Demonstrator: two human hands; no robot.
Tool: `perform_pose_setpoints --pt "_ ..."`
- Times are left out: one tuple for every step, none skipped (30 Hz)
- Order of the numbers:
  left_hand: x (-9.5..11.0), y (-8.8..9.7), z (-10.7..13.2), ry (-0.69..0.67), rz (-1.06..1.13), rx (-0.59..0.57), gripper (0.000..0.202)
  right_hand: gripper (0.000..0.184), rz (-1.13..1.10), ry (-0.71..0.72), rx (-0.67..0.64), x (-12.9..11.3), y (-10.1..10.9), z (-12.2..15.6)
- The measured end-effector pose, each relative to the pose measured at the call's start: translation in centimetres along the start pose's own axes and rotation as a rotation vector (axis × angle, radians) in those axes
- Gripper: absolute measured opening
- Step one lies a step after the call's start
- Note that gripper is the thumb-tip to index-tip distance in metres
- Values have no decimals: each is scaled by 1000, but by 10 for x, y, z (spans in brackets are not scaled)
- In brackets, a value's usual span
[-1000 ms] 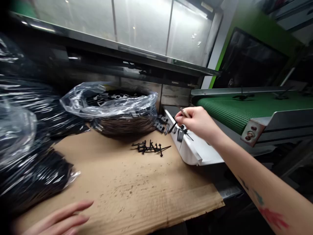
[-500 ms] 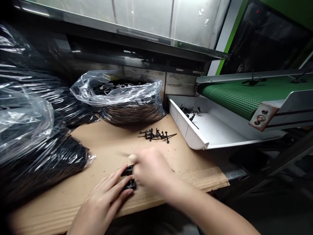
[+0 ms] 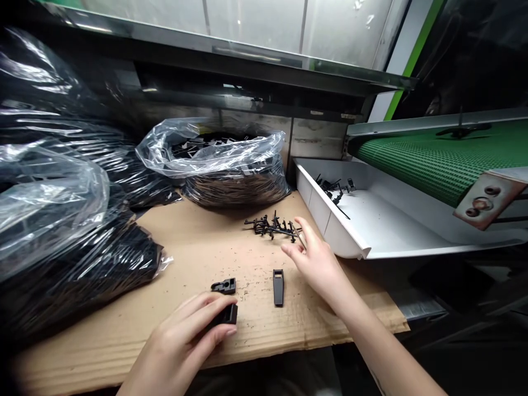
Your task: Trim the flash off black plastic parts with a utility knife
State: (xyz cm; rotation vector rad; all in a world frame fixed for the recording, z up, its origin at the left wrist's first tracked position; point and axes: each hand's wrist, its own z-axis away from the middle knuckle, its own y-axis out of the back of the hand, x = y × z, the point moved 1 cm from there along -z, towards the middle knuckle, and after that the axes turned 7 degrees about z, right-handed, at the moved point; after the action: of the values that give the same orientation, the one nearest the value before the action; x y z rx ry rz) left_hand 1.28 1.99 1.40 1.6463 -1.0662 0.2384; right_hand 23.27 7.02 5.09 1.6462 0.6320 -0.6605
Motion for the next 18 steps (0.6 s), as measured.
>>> perform_pose_setpoints --pt "1 0 2 52 113 -12 22 62 43 14 5 1 -2 10" --pt "1 -2 3 111 214 -21 23 58 83 42 -1 2 -5 21" --pt "1 -4 3 165 297 -23 22 51 117 90 -19 4 -10 35" --pt "1 -6 3 207 363 -18 21 44 152 160 -41 6 -15 49" --pt "2 -9 3 231 417 -9 20 37 176 235 -56 7 -21 62" --pt "2 -12 2 235 457 -1 19 33 187 308 -58 8 -28 74" --pt "3 -14 1 226 484 11 17 29 184 366 -46 8 -34 83" --pt "3 -16 0 214 499 25 17 27 169 406 -24 8 -40 90" --pt "4 -18 0 207 505 37 17 25 154 432 3 7 -45 95" --pt "4 -19 0 204 505 46 17 23 142 445 25 7 -49 97" --pt "5 -19 1 203 502 51 17 22 137 455 38 6 -51 98" --pt "5 -19 1 203 496 58 18 21 138 461 45 5 -53 98" --pt "5 -19 2 199 491 64 18 21 141 463 48 5 -54 97" --pt "6 -19 3 189 485 72 18 21 143 461 46 4 -54 96" --pt "6 -18 4 175 480 85 19 21 144 457 40 4 -53 96" --pt "6 -17 5 159 477 100 18 21 146 451 31 4 -53 95" --pt "7 -17 5 146 476 112 18 22 147 443 20 4 -52 95" --pt "7 -17 6 137 478 120 19 22 153 434 8 4 -52 94"
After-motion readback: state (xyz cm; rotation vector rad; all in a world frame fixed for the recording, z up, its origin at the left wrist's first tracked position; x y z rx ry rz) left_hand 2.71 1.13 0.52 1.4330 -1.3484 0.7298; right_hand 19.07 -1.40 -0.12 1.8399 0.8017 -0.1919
